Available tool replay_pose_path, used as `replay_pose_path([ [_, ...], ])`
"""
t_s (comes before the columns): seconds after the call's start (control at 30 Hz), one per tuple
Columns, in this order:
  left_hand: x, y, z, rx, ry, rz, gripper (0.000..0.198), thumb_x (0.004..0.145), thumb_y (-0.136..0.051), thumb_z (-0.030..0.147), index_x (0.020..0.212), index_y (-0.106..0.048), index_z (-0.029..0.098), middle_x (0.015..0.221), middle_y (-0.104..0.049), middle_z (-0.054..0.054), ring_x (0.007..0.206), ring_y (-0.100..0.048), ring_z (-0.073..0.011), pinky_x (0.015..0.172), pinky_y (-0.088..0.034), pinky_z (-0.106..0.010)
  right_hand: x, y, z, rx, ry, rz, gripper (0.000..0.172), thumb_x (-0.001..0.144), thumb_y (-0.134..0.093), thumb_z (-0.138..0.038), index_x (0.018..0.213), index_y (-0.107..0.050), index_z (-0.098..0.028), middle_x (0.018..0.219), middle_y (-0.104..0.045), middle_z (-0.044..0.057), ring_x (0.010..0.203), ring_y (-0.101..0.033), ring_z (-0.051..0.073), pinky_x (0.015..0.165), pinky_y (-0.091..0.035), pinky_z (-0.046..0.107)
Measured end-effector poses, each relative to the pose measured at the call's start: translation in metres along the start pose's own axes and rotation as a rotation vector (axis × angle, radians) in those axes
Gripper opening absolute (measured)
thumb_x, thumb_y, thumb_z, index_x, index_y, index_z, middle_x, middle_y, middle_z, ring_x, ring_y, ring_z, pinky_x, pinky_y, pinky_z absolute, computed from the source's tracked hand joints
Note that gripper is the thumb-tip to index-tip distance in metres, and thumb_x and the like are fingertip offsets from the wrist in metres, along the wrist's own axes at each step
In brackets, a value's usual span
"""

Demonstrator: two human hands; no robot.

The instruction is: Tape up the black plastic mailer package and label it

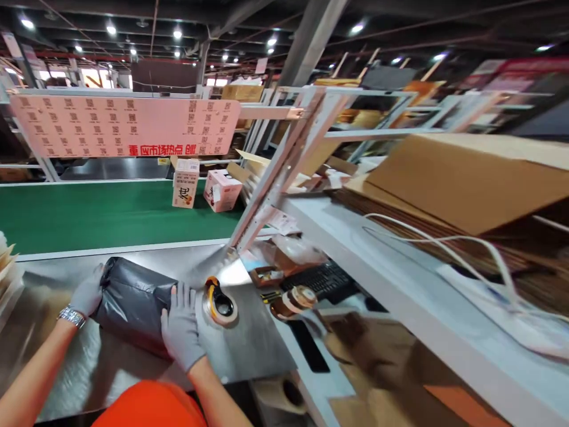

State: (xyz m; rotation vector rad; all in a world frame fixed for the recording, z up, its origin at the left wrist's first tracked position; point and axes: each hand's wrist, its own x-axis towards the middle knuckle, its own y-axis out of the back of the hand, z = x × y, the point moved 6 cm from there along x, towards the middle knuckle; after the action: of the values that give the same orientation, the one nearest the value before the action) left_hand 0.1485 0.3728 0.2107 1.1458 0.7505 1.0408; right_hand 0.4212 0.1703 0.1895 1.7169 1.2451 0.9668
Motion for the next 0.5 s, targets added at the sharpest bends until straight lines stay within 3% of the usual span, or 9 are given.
replay_pose_path([
  [0.17, -0.005, -0.004, 0.008, 0.170, -0.060, 0.049, 0.069, 0.101, -0.050, 0.008, 0.169, -0.061, 0.000, 0.181, -0.051, -0.025, 0.168, -0.053, -0.0396, 0.139, -0.047, -0.051, 0.020, 0.018, -0.035, -0.027, 0.103, -0.206, 0.094, 0.113, -0.055, -0.065, 0.179, -0.040, 0.000, 0.190, -0.017, 0.032, 0.181, -0.015, 0.053, 0.148, -0.016, 0.074],
  [0.3, -0.013, -0.008, 0.021, 0.206, -0.084, 0.115, 0.069, 0.100, -0.055, 0.017, 0.166, -0.064, -0.002, 0.180, -0.053, -0.028, 0.167, -0.053, -0.0450, 0.139, -0.044, -0.059, 0.026, 0.021, -0.050, -0.009, 0.176, -0.233, 0.101, 0.113, -0.053, -0.069, 0.179, -0.036, 0.005, 0.189, -0.014, 0.035, 0.181, -0.011, 0.054, 0.148, -0.013, 0.074],
  [0.4, -0.021, -0.013, 0.044, 0.240, -0.085, 0.157, 0.071, 0.101, -0.054, 0.025, 0.164, -0.065, -0.004, 0.176, -0.056, -0.031, 0.167, -0.053, -0.0459, 0.140, -0.041, -0.063, 0.029, 0.013, -0.045, 0.063, 0.239, -0.224, 0.101, 0.112, -0.054, -0.068, 0.178, -0.039, 0.007, 0.189, -0.017, 0.035, 0.182, -0.012, 0.053, 0.148, -0.011, 0.074],
  [0.5, -0.033, -0.021, 0.072, 0.260, -0.076, 0.185, 0.073, 0.100, -0.054, 0.028, 0.162, -0.065, -0.009, 0.173, -0.057, -0.034, 0.167, -0.052, -0.0495, 0.141, -0.037, -0.067, 0.023, 0.004, -0.015, 0.251, 0.339, -0.176, 0.085, 0.115, -0.048, -0.058, 0.182, -0.041, -0.006, 0.191, -0.031, 0.028, 0.182, -0.025, 0.042, 0.147, -0.028, 0.067],
])
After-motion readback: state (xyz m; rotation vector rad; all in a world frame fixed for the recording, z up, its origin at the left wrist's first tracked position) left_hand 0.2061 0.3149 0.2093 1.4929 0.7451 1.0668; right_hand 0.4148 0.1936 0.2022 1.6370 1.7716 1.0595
